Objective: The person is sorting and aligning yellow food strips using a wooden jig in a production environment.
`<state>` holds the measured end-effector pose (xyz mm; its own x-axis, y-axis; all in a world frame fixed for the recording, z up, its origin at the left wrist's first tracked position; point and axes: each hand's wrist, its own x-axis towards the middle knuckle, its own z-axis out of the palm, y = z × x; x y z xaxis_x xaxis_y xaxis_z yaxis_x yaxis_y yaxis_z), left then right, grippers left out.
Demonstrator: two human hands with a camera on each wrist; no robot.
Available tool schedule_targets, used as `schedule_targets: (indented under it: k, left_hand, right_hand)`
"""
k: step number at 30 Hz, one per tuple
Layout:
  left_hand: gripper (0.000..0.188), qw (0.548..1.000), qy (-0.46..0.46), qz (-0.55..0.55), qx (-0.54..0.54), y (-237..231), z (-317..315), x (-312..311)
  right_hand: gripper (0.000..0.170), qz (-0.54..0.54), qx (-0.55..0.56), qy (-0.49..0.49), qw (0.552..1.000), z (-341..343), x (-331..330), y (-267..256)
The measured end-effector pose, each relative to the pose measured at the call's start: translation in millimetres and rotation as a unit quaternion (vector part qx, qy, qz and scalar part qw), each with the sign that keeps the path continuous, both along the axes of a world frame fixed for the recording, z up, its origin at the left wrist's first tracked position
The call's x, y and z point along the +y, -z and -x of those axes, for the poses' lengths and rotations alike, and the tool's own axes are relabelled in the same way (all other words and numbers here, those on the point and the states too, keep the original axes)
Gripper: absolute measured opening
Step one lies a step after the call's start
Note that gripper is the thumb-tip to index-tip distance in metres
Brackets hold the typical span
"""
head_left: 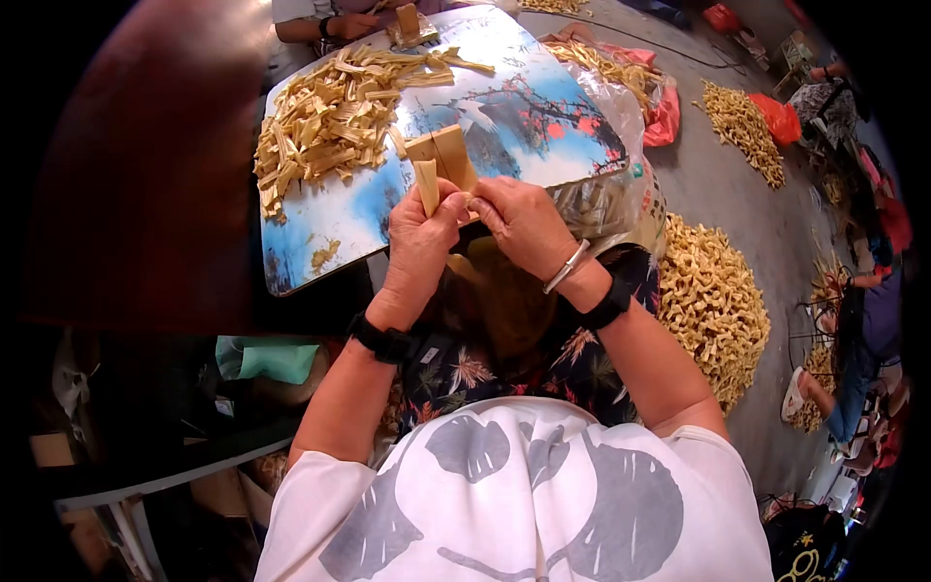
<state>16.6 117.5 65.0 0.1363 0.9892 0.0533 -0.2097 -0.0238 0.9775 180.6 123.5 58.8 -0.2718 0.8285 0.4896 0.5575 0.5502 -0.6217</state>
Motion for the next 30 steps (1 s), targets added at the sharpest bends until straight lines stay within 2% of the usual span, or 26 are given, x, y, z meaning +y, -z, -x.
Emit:
schedule_targets:
  k: [5, 6, 9, 12, 16, 18, 21, 25, 30]
  left_hand:
    - [0.002, 0.99, -0.074, -0.074, 0.096, 5.6, 3.7, 44.0]
    - [0.003, 0.98, -0.094, -0.102, 0.145, 10.1, 6.2, 52.6]
    - [0.003, 0.973, -0.112, -0.125, 0.16, 22.4, 7.8, 67.6]
    - [0.003, 0.979, -0.118, -0.091, 0.137, 27.2, 5.9, 68.3]
    - [0.003, 0.995, -0.089, -0.017, 0.046, 19.8, 3.6, 62.9]
    - [0.003, 0.997, -0.078, -0.01, 0.027, 17.8, 2.8, 61.8]
    - [0.003, 0.991, -0.109, -0.001, 0.072, 18.6, 0.4, 62.8]
    - [0.003, 0.994, -0.107, 0.028, 0.021, 22.0, -2.3, 63.1]
    - [0.003, 0.991, -0.106, 0.07, -0.032, 26.1, -2.5, 63.6]
  right_hand:
    - [0.016, -0.028, -0.059, 0.04, 0.997, 12.9, 41.8, -4.2]
    - [0.016, -0.026, -0.064, 0.044, 0.997, 15.0, 47.5, -4.4]
    - [0.016, -0.025, -0.076, 0.044, 0.996, 18.2, 62.0, 2.8]
    - [0.015, -0.008, -0.062, 0.02, 0.998, 19.0, 73.2, 12.5]
    - [0.015, 0.018, -0.007, -0.013, 1.0, 16.4, 71.1, 10.9]
    - [0.014, 0.008, -0.017, -0.017, 1.0, 13.3, 71.7, 10.5]
    - [0.012, 0.01, -0.037, -0.013, 0.999, 12.3, 71.8, 11.3]
    - [0.011, 0.009, -0.056, 0.001, 0.998, 11.9, 75.4, 20.1]
    - [0.013, 0.015, -0.144, 0.028, 0.989, 16.4, 72.5, 22.9]
